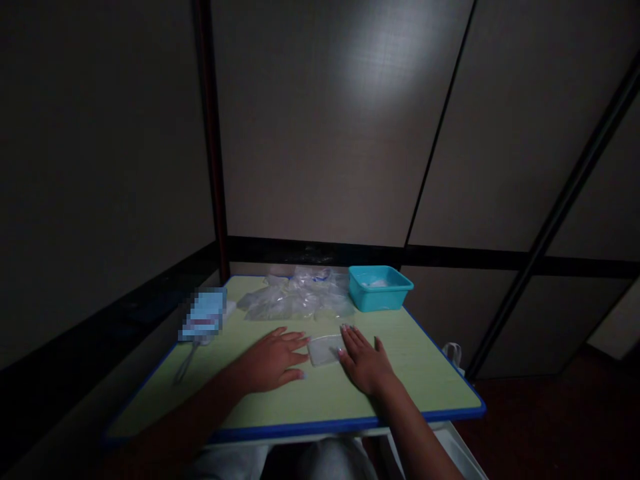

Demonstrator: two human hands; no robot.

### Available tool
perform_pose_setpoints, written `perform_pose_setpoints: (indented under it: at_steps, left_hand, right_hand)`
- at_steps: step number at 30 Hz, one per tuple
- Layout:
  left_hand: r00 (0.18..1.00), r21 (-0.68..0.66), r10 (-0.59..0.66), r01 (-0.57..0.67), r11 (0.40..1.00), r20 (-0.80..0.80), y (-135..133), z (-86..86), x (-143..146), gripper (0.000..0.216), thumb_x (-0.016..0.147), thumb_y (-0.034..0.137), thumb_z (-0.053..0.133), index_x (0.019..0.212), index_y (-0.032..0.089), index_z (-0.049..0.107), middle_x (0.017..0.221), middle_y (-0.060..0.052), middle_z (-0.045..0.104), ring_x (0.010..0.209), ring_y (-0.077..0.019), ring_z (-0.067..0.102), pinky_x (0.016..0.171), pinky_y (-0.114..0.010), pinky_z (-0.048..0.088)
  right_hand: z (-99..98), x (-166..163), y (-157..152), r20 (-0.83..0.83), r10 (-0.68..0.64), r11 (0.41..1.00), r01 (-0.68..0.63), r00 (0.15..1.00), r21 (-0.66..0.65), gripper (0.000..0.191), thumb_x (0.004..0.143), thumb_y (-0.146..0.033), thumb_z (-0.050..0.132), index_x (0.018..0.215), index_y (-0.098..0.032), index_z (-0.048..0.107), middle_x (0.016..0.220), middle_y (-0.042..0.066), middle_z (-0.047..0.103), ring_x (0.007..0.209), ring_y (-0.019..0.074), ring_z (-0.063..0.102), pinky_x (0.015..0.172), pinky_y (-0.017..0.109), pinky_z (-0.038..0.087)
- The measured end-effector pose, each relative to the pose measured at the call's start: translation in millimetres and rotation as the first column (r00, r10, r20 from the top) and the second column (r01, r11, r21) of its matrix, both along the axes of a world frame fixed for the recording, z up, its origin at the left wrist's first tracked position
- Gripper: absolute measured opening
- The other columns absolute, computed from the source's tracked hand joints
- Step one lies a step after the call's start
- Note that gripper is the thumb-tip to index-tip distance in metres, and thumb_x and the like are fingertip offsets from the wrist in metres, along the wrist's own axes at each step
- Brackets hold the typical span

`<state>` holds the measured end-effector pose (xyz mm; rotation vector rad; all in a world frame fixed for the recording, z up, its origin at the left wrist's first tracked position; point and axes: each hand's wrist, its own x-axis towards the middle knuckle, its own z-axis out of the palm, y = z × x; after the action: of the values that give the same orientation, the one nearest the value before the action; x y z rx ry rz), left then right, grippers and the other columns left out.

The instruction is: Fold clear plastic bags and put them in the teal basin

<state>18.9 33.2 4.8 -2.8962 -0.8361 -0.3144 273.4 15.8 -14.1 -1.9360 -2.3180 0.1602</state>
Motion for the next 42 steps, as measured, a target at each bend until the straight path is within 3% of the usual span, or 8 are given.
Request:
perform_pose_setpoints:
  at_steps: [8, 14, 19, 23, 26, 30, 38, 42]
  left_hand:
    - [0.997, -0.084, -0.080, 0.080, 0.993, 0.001, 7.6, -0.9, 12.7, 0.039, 0.088, 0.031, 0.044, 0.127, 0.030, 0.041, 0.138, -0.001, 0.038, 0.126, -0.0185, 0.034, 0.104, -0.039, 0.018]
    - [0.984, -0.254, 0.040, 0.006, 0.967, 0.175, 3.1, 1.1, 21.1, 0.033, 0.091, 0.031, 0.036, 0.119, 0.027, 0.052, 0.127, 0.000, 0.052, 0.124, -0.0162, 0.037, 0.104, -0.037, 0.022]
    - [0.866, -0.408, 0.165, 0.049, 0.912, 0.472, 4.8, 11.8, 25.6, 0.040, 0.090, 0.041, 0.033, 0.101, 0.021, 0.065, 0.108, -0.003, 0.064, 0.112, -0.0181, 0.050, 0.099, -0.032, 0.033]
    - [0.672, -0.611, 0.413, 0.075, 0.788, 0.615, 15.0, 21.2, 23.1, 0.048, 0.084, 0.052, 0.037, 0.083, 0.018, 0.070, 0.094, -0.004, 0.069, 0.096, -0.0217, 0.059, 0.096, -0.034, 0.036]
    - [0.573, -0.734, 0.566, 0.094, 0.673, 0.593, 20.8, 27.0, 16.7, 0.055, 0.079, 0.060, 0.039, 0.079, 0.014, 0.070, 0.088, -0.008, 0.070, 0.088, -0.0236, 0.061, 0.090, -0.037, 0.040]
    - [0.516, -0.844, 0.686, 0.156, 0.513, 0.513, 18.7, 32.3, 2.0, 0.063, 0.080, 0.062, 0.032, 0.089, 0.010, 0.067, 0.079, -0.012, 0.070, 0.073, -0.0211, 0.064, 0.077, -0.037, 0.048]
    - [0.363, -0.966, 0.902, 0.189, 0.174, 0.234, 13.6, 18.9, -34.7, 0.061, 0.071, 0.066, 0.043, 0.083, 0.010, 0.064, 0.085, -0.013, 0.066, 0.072, -0.0205, 0.064, 0.072, -0.032, 0.050]
    - [0.351, -0.976, 0.917, 0.172, 0.133, 0.187, 12.2, 7.6, -46.0, 0.060, 0.072, 0.064, 0.042, 0.079, 0.009, 0.063, 0.084, -0.014, 0.065, 0.072, -0.0212, 0.064, 0.070, -0.032, 0.051]
  right_hand:
    - [-2.1, 1.5, -0.6, -0.026, 0.016, 1.000, -0.015, 1.000, 0.020, 0.057, 0.089, -0.049, 0.011, 0.140, -0.024, 0.011, 0.146, 0.002, 0.013, 0.134, 0.0175, 0.008, 0.102, 0.054, 0.001]
    - [10.4, -1.4, -9.4, -0.132, 0.107, 0.982, -0.085, 0.985, 0.169, 0.072, 0.082, -0.062, 0.031, 0.140, -0.025, 0.011, 0.146, 0.006, 0.012, 0.134, 0.0232, 0.009, 0.100, 0.053, -0.013]
    - [17.1, -4.1, -7.2, -0.323, 0.230, 0.970, -0.192, 0.918, 0.147, 0.067, 0.070, -0.058, 0.056, 0.128, -0.026, 0.043, 0.134, 0.008, 0.042, 0.128, 0.0267, 0.028, 0.098, 0.052, -0.018]
    - [16.1, -4.8, 7.0, -0.546, 0.147, 0.989, -0.107, 0.825, 0.105, 0.033, 0.073, -0.044, 0.056, 0.093, -0.019, 0.065, 0.107, 0.008, 0.063, 0.106, 0.0261, 0.051, 0.101, 0.051, 0.011]
    - [17.3, -6.7, 20.0, -0.755, 0.125, 0.990, -0.125, 0.644, 0.057, 0.030, 0.070, -0.043, 0.058, 0.068, -0.013, 0.061, 0.069, 0.003, 0.062, 0.071, 0.0191, 0.057, 0.072, 0.034, 0.041]
    - [19.7, -15.1, 36.1, -0.822, 0.125, 0.984, -0.174, 0.556, 0.032, 0.033, 0.066, -0.045, 0.061, 0.059, -0.013, 0.054, 0.053, -0.002, 0.050, 0.051, 0.0103, 0.046, 0.050, 0.022, 0.035]
    - [3.5, -35.5, 54.8, -0.821, 0.129, 0.985, -0.169, 0.556, 0.040, 0.045, 0.066, -0.033, 0.061, 0.104, -0.009, 0.053, 0.083, 0.008, 0.063, 0.071, 0.0173, 0.058, 0.064, 0.029, 0.045]
    - [6.6, -41.8, 41.8, -0.624, 0.185, 0.978, -0.082, 0.759, 0.190, 0.049, 0.075, -0.027, 0.050, 0.120, -0.011, 0.045, 0.120, 0.015, 0.051, 0.109, 0.0217, 0.049, 0.093, 0.036, 0.036]
